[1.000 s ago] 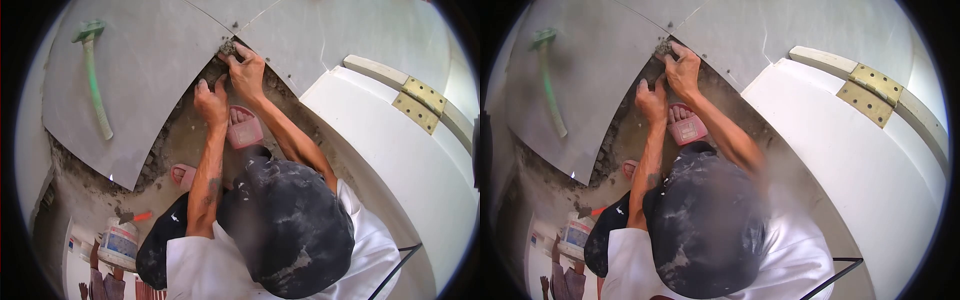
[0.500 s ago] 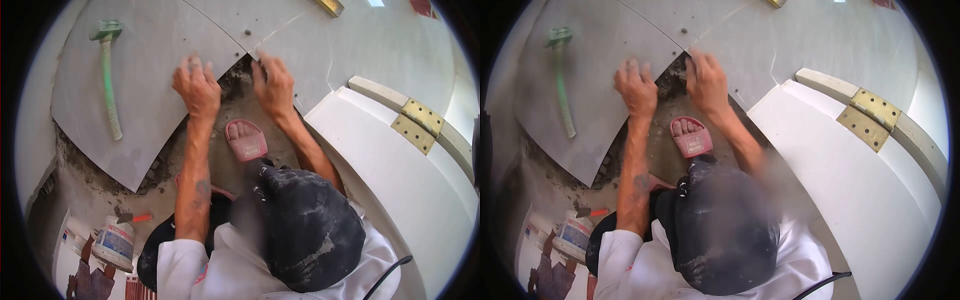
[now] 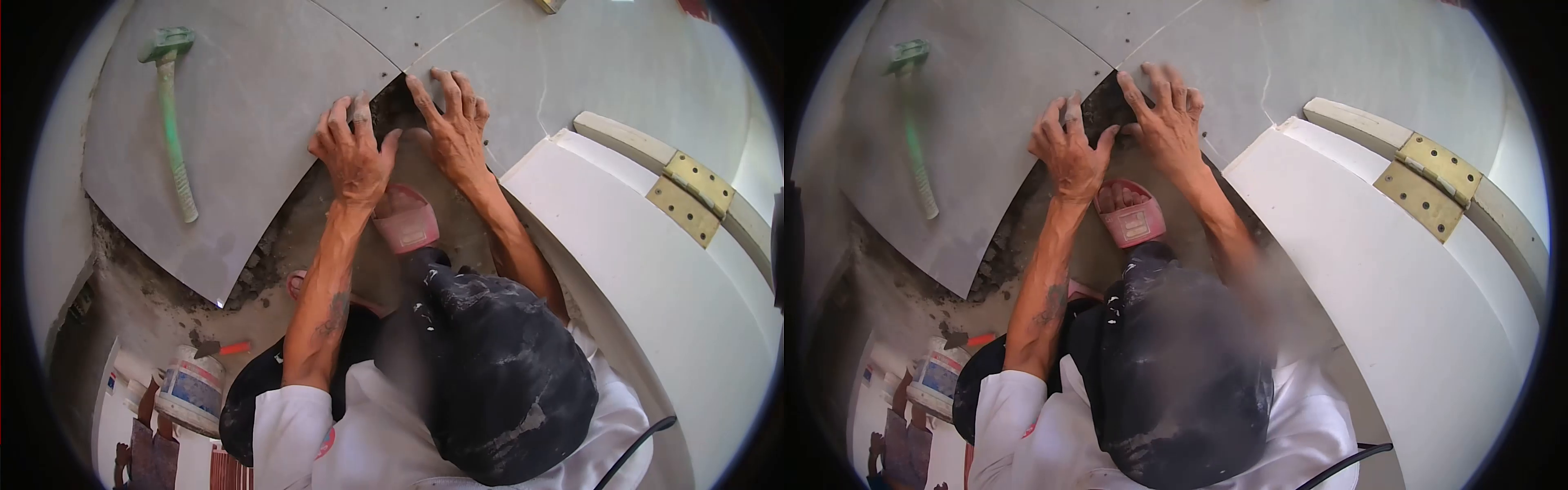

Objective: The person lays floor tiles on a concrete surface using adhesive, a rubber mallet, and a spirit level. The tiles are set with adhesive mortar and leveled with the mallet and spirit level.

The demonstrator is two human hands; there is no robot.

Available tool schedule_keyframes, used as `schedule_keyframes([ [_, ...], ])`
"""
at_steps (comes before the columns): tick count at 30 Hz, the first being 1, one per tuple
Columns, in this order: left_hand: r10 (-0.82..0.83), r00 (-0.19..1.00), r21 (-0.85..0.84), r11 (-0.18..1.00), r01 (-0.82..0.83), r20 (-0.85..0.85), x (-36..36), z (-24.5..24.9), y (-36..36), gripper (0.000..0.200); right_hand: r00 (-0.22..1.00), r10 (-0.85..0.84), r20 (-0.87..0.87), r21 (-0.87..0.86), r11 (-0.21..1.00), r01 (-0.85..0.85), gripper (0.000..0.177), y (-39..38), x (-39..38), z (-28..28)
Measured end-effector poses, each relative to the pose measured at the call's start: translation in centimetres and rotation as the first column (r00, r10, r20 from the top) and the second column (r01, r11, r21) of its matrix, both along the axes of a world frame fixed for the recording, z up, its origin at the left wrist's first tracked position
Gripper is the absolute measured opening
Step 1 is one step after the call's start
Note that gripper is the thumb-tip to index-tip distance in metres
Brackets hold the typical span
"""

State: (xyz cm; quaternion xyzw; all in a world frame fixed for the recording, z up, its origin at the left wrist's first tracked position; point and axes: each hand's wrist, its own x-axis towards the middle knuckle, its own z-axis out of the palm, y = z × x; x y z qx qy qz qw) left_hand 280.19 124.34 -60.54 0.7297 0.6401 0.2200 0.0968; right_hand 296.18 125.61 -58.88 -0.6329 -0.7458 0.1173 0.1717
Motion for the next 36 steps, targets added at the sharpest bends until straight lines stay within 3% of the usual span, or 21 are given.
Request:
schedule_keyframes([
  [3, 0.025, 0.996, -0.012, 1.000, -0.026, -0.086, 0.3, -0.4, 1.0, 0.085, 1.000, -0.016, -0.001, -0.032, 0.999, 0.016, 0.096, 1.2, -0.1, -0.1],
  [6, -0.019, 0.998, -0.023, 1.000, 0.018, -0.068, -0.2, 0.1, 1.1, 0.089, 0.993, -0.076, 0.096, -0.023, 0.997, 0.078, 0.101, 2.7, 0.0, -1.1],
  [9, -0.108, 0.979, -0.059, 0.993, 0.099, -0.175, -1.6, -0.7, -0.7, 0.094, 0.993, -0.074, 0.091, -0.013, 0.997, 0.076, 0.103, 2.6, -0.1, -1.5],
  [15, -0.002, 0.975, 0.026, 1.000, 0.008, -0.221, 0.0, -2.7, 0.0, 0.097, 0.996, -0.056, 0.066, -0.026, 0.998, 0.058, 0.106, 3.0, 0.3, -1.6],
  [18, 0.066, 0.973, 0.048, 0.997, -0.057, -0.222, 0.8, -2.5, 0.5, 0.095, 0.992, 0.025, 0.121, -0.089, 0.996, -0.014, 0.105, 2.9, 1.2, -0.9],
  [21, 0.142, 0.981, 0.154, 0.981, -0.122, -0.130, 1.3, -2.0, 3.2, 0.082, 0.948, 0.102, 0.300, -0.102, 0.992, -0.075, 0.104, 1.9, 0.9, -0.2],
  [25, 0.082, 0.974, 0.082, 0.994, -0.066, -0.212, 1.0, -1.3, 5.2, 0.081, 0.994, -0.025, 0.110, -0.028, 0.999, 0.028, 0.100, 2.6, -0.1, -1.2],
  [30, -0.072, 0.987, -0.206, 0.978, 0.041, -0.145, -0.3, 1.7, 2.2, 0.091, 0.994, -0.060, 0.096, 0.015, 0.998, 0.059, 0.095, 3.7, -0.5, -1.0],
  [33, -0.032, 0.985, -0.118, 0.993, 0.012, -0.168, -0.4, 0.0, 1.5, 0.091, 0.995, -0.065, 0.069, 0.043, 0.997, 0.062, 0.081, 3.9, -0.8, -1.3],
  [36, -0.015, 0.966, 0.038, 0.999, 0.025, -0.259, -0.5, -1.7, 1.5, 0.090, 0.974, -0.094, 0.207, 0.145, 0.987, 0.064, 0.066, 4.5, -1.2, -3.0],
])
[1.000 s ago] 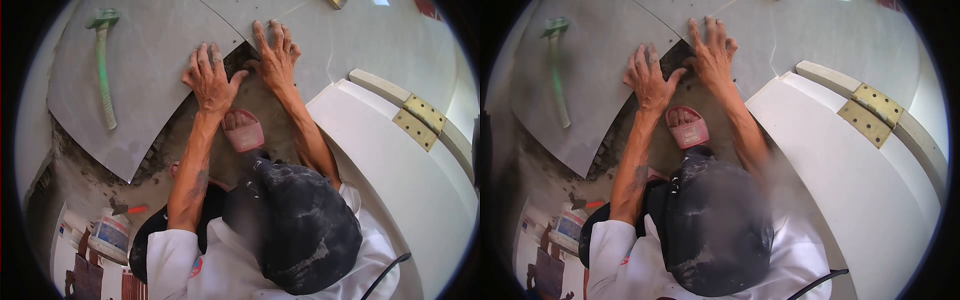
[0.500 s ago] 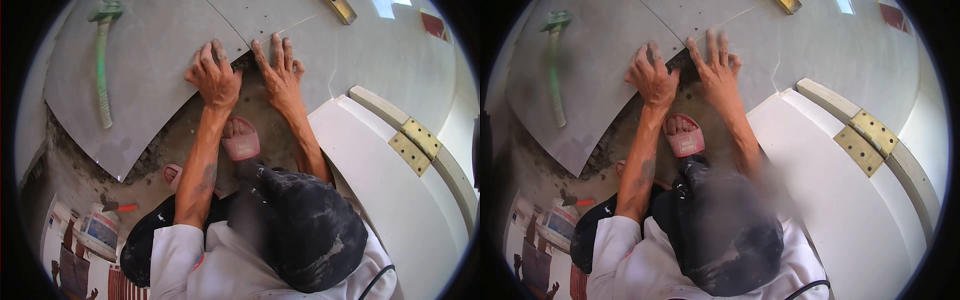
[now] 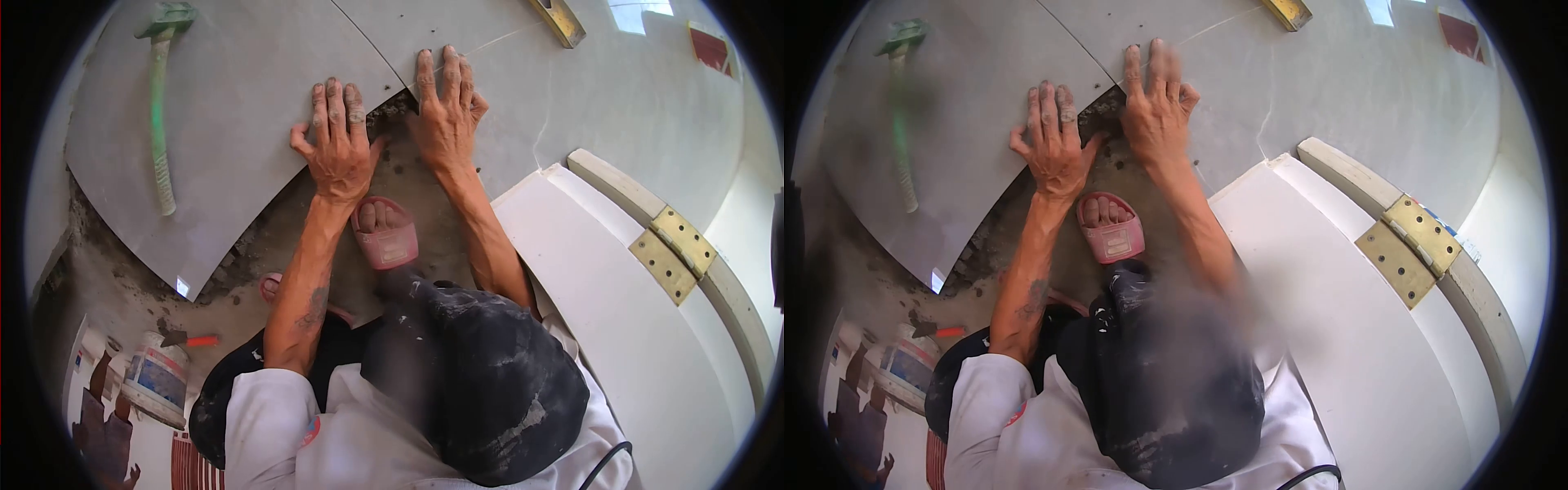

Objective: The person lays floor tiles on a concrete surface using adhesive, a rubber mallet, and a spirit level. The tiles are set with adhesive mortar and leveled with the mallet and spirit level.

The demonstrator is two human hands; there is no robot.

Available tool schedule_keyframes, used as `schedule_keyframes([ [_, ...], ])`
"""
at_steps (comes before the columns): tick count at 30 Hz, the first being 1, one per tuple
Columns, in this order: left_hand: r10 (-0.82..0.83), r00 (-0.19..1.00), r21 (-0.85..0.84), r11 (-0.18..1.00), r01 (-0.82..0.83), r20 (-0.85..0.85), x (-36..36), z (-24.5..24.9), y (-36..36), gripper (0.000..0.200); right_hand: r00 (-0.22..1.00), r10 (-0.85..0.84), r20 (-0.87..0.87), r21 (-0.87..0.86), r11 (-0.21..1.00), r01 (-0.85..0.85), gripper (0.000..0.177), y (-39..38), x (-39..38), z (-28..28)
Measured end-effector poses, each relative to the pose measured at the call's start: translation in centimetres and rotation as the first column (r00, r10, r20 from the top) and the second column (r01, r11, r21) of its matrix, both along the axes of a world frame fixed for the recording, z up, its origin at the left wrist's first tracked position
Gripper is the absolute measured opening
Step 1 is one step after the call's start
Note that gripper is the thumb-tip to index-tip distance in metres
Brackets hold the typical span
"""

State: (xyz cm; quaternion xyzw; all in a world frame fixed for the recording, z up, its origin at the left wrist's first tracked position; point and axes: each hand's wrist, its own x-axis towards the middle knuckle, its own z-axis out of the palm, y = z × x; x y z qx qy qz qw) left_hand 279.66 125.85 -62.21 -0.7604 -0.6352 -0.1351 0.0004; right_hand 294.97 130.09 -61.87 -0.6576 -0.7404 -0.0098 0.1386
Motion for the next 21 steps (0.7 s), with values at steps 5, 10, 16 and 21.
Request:
schedule_keyframes([
  [5, 0.046, 0.998, 0.031, 0.998, -0.048, 0.049, 0.7, -0.2, 0.6, 0.081, 0.999, 0.011, -0.036, 0.045, 0.999, -0.010, 0.056, 0.6, -0.3, -0.4],
  [10, 0.078, 0.996, 0.071, 0.994, -0.080, 0.031, 1.3, -0.2, 1.1, 0.068, 0.997, 0.039, -0.063, 0.021, 0.999, -0.038, 0.053, 0.7, -0.6, 0.1],
  [16, 0.109, 0.994, 0.178, 0.978, -0.111, 0.019, 1.8, -0.7, 1.7, 0.036, 0.998, 0.051, -0.023, -0.053, 0.997, -0.052, 0.053, 0.5, -1.0, 0.2],
  [21, 0.147, 0.988, 0.202, 0.967, -0.155, 0.052, 2.1, -0.9, 2.3, 0.030, 0.998, 0.043, -0.045, -0.095, 0.994, -0.047, 0.053, 0.7, -1.5, 0.2],
])
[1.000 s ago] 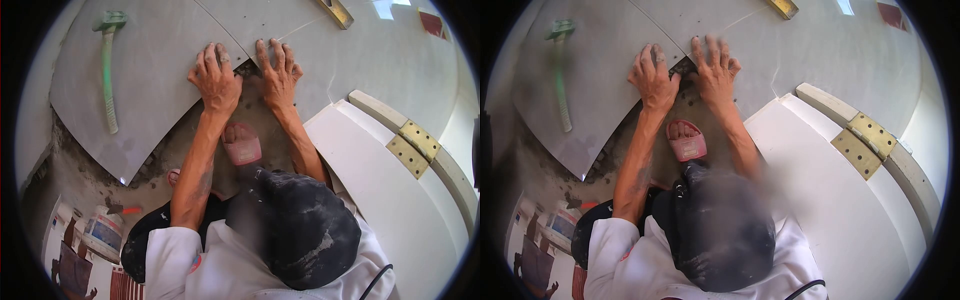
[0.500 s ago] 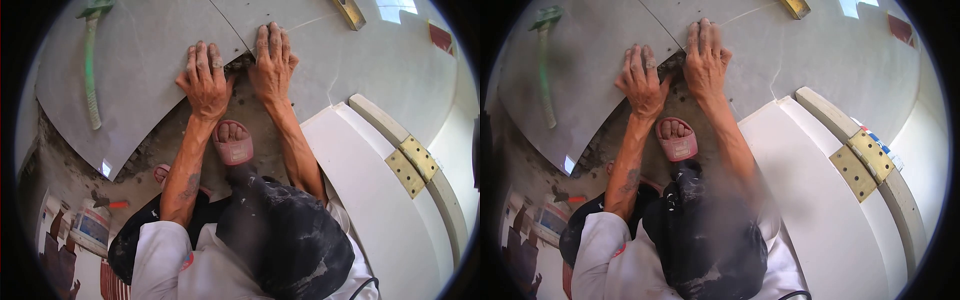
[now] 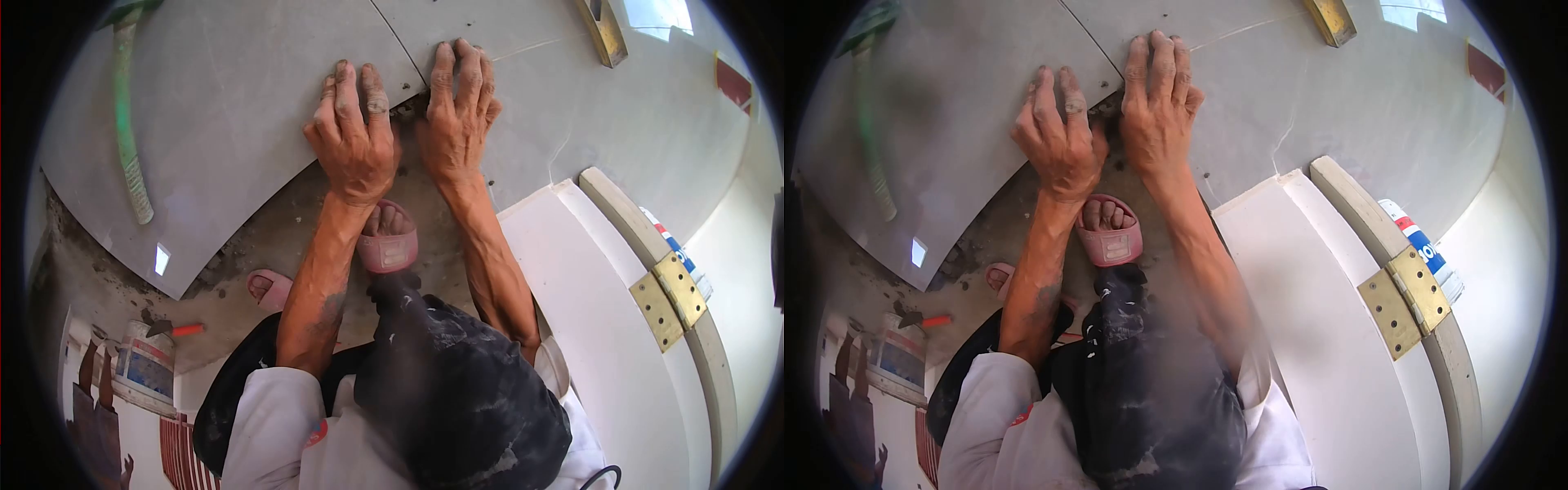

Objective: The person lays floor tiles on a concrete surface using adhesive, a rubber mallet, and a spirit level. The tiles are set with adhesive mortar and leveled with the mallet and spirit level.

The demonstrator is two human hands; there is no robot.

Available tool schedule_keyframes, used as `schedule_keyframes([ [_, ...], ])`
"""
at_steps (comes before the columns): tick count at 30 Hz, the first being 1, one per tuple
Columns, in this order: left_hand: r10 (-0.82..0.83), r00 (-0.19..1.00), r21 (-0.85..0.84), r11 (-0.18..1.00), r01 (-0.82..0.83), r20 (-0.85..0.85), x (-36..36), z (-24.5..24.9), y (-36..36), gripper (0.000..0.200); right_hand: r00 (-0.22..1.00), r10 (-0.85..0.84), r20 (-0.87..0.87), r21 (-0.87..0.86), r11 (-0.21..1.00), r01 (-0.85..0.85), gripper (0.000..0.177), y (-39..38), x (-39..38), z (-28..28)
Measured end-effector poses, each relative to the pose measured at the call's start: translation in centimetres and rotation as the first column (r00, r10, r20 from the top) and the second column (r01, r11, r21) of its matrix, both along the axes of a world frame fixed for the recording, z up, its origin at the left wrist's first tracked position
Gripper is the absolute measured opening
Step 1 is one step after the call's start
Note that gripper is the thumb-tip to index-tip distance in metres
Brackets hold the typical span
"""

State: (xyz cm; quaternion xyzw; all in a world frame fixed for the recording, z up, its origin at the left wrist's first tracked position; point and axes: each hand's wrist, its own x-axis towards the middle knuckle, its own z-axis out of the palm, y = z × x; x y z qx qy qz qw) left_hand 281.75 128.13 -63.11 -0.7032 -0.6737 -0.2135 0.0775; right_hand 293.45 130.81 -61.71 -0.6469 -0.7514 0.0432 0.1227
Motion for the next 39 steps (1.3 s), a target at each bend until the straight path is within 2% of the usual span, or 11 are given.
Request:
schedule_keyframes([
  [3, 0.006, 1.000, 0.001, 1.000, -0.006, 0.019, 0.1, 0.0, 0.1, 0.029, 1.000, -0.001, 0.021, -0.012, 1.000, 0.001, 0.056, 0.0, -0.2, 0.1],
  [9, -0.027, 0.996, -0.040, 0.999, 0.031, 0.082, -0.1, 0.0, 0.2, 0.038, 0.993, -0.035, -0.112, 0.025, 0.999, 0.038, 0.065, 0.2, -0.7, 0.2],
  [12, -0.050, 0.990, -0.041, 0.998, 0.056, 0.129, -0.1, 0.1, 0.3, 0.038, 0.995, -0.022, -0.101, 0.073, 0.997, 0.029, 0.064, 0.2, -0.5, -0.5],
  [15, -0.076, 0.988, 0.007, 0.997, 0.076, 0.135, 0.0, 0.0, 0.4, 0.038, 0.998, 0.032, -0.045, 0.098, 0.995, -0.027, 0.063, -0.2, -0.3, -0.5],
  [18, -0.078, 0.995, -0.060, 0.995, 0.082, 0.058, 0.0, 0.2, 0.1, 0.045, 0.999, -0.002, -0.044, 0.062, 0.998, 0.005, 0.062, -0.6, -0.3, 0.2],
  [21, -0.178, 0.984, -0.183, 0.967, 0.180, 0.024, -1.2, 0.9, 1.1, 0.070, 0.995, -0.012, -0.099, 0.058, 0.998, 0.017, 0.066, 0.1, 0.2, 0.3],
  [24, -0.243, 0.940, -0.297, 0.904, 0.309, 0.238, -2.9, 2.4, 2.4, 0.098, 0.995, 0.079, -0.058, -0.032, 0.996, -0.081, 0.071, -1.7, 1.2, 1.7],
  [28, -0.358, 0.918, -0.323, 0.860, 0.395, 0.170, -4.1, 2.5, 2.5, 0.102, 0.975, 0.221, -0.007, -0.121, 0.968, -0.220, 0.077, -5.5, 1.9, 2.2],
  [30, -0.398, 0.897, -0.328, 0.836, 0.441, 0.191, -4.7, 2.6, 2.6, 0.102, 0.968, 0.194, -0.160, -0.086, 0.974, -0.209, 0.074, -6.4, 2.4, 2.1],
  [34, -0.441, 0.881, -0.316, 0.822, 0.473, 0.170, -4.6, 3.0, 2.3, 0.098, 0.928, 0.019, -0.373, 0.048, 0.999, -0.001, 0.066, -6.4, 2.4, 1.4],
  [39, -0.489, 0.860, -0.298, 0.808, 0.509, 0.144, -4.8, 2.8, 2.4, 0.090, 0.928, -0.026, -0.372, 0.023, 0.999, 0.037, 0.061, -5.3, 2.2, 1.6],
])
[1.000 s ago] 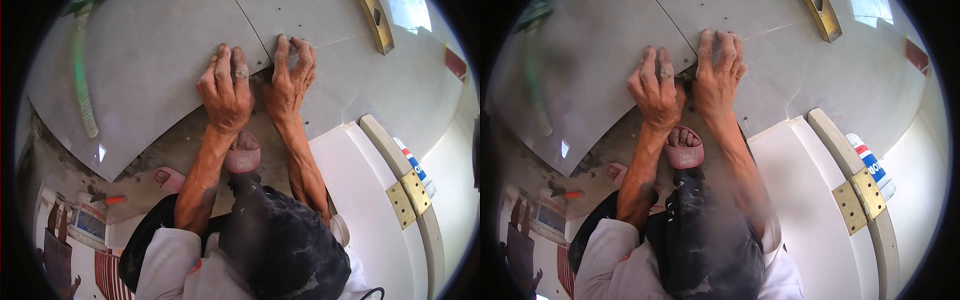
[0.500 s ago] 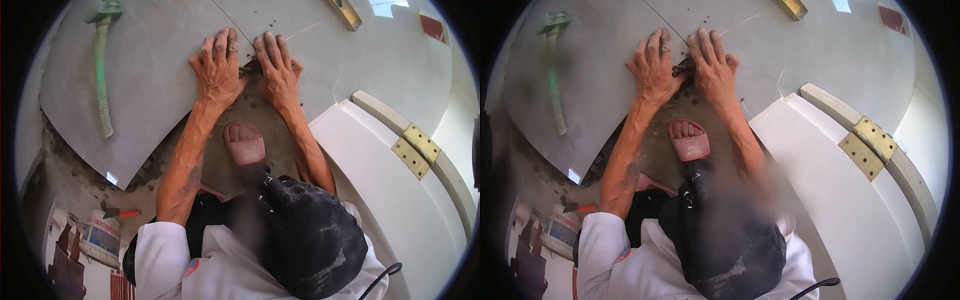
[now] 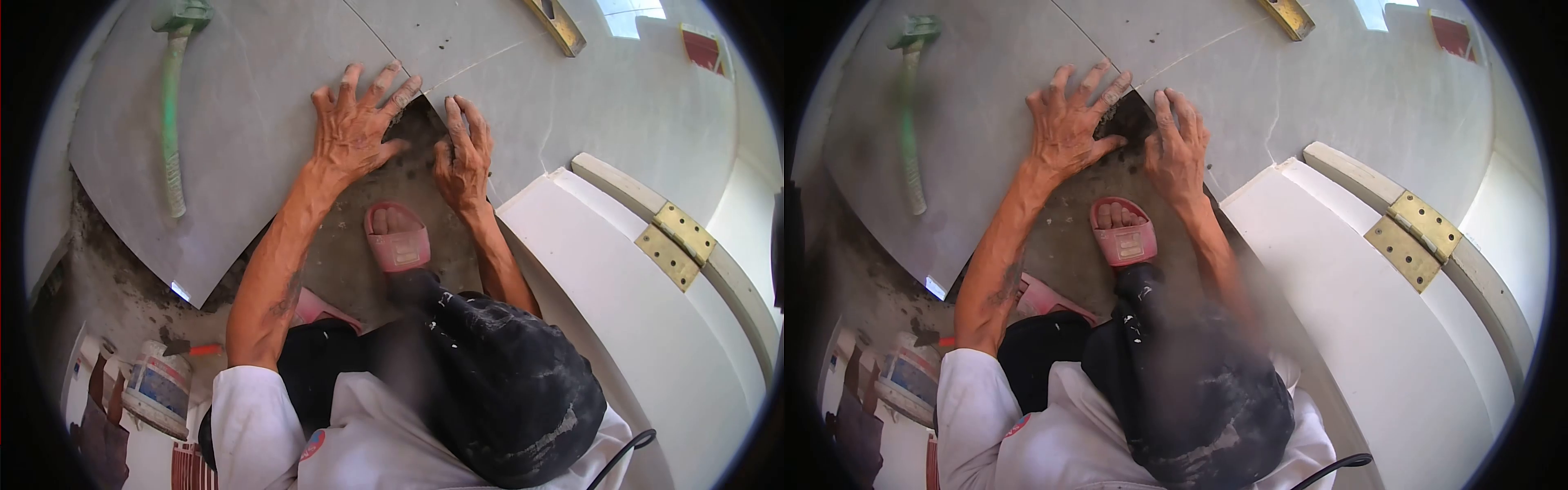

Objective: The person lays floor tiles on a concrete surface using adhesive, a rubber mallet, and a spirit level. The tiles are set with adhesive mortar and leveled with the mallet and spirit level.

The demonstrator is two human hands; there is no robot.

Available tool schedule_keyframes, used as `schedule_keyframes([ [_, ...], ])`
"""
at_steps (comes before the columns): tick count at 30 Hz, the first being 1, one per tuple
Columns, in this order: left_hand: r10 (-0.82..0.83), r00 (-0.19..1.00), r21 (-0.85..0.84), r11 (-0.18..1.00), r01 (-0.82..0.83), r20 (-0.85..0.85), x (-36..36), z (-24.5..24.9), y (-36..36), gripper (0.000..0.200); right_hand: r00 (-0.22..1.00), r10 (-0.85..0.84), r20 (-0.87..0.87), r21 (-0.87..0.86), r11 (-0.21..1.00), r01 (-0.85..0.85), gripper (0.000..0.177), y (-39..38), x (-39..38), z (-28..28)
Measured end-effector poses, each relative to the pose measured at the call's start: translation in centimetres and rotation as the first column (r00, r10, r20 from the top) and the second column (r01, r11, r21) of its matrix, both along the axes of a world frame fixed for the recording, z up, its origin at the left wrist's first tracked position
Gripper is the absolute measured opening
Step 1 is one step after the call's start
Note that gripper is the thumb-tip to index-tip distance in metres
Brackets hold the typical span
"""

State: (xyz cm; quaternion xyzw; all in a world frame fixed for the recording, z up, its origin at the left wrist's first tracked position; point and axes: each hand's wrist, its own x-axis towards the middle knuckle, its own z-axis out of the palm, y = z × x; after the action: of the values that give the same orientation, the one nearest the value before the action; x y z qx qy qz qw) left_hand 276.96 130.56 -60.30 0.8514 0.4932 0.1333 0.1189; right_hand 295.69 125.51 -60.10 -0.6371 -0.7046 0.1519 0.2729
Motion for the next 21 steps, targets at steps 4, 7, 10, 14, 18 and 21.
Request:
schedule_keyframes([
  [4, -0.012, 0.999, -0.017, 1.000, 0.011, -0.046, -0.5, 0.4, -0.3, 0.085, 0.999, 0.011, 0.031, -0.013, 1.000, -0.011, 0.060, 0.6, -0.3, 0.2],
  [7, -0.009, 1.000, -0.030, 1.000, 0.009, -0.010, -0.8, 0.9, -0.6, 0.078, 0.997, -0.012, 0.072, -0.027, 1.000, 0.013, 0.060, 1.5, -0.2, 0.2],
  [10, 0.028, 0.993, -0.026, 0.999, -0.025, 0.117, -1.0, 1.7, -1.1, 0.061, 0.994, 0.002, 0.108, -0.018, 1.000, 0.000, 0.057, 2.0, -0.3, 0.6],
  [14, 0.137, 0.949, 0.002, 0.990, -0.144, 0.282, -2.7, 0.4, -2.0, 0.034, 0.998, -0.031, 0.049, 0.032, 0.999, 0.030, 0.049, 1.9, 0.0, -1.2],
  [18, 0.057, 0.973, 0.027, 0.998, -0.065, 0.222, -5.3, 0.9, -3.1, 0.029, 0.998, -0.041, 0.055, 0.057, 0.998, 0.038, 0.044, 2.2, 0.1, -1.3],
  [21, -0.022, 0.990, -0.056, 0.998, 0.030, 0.138, -6.3, 1.6, -4.6, 0.032, 0.995, -0.063, 0.079, 0.036, 0.998, 0.060, 0.043, 2.8, -0.4, -0.2],
])
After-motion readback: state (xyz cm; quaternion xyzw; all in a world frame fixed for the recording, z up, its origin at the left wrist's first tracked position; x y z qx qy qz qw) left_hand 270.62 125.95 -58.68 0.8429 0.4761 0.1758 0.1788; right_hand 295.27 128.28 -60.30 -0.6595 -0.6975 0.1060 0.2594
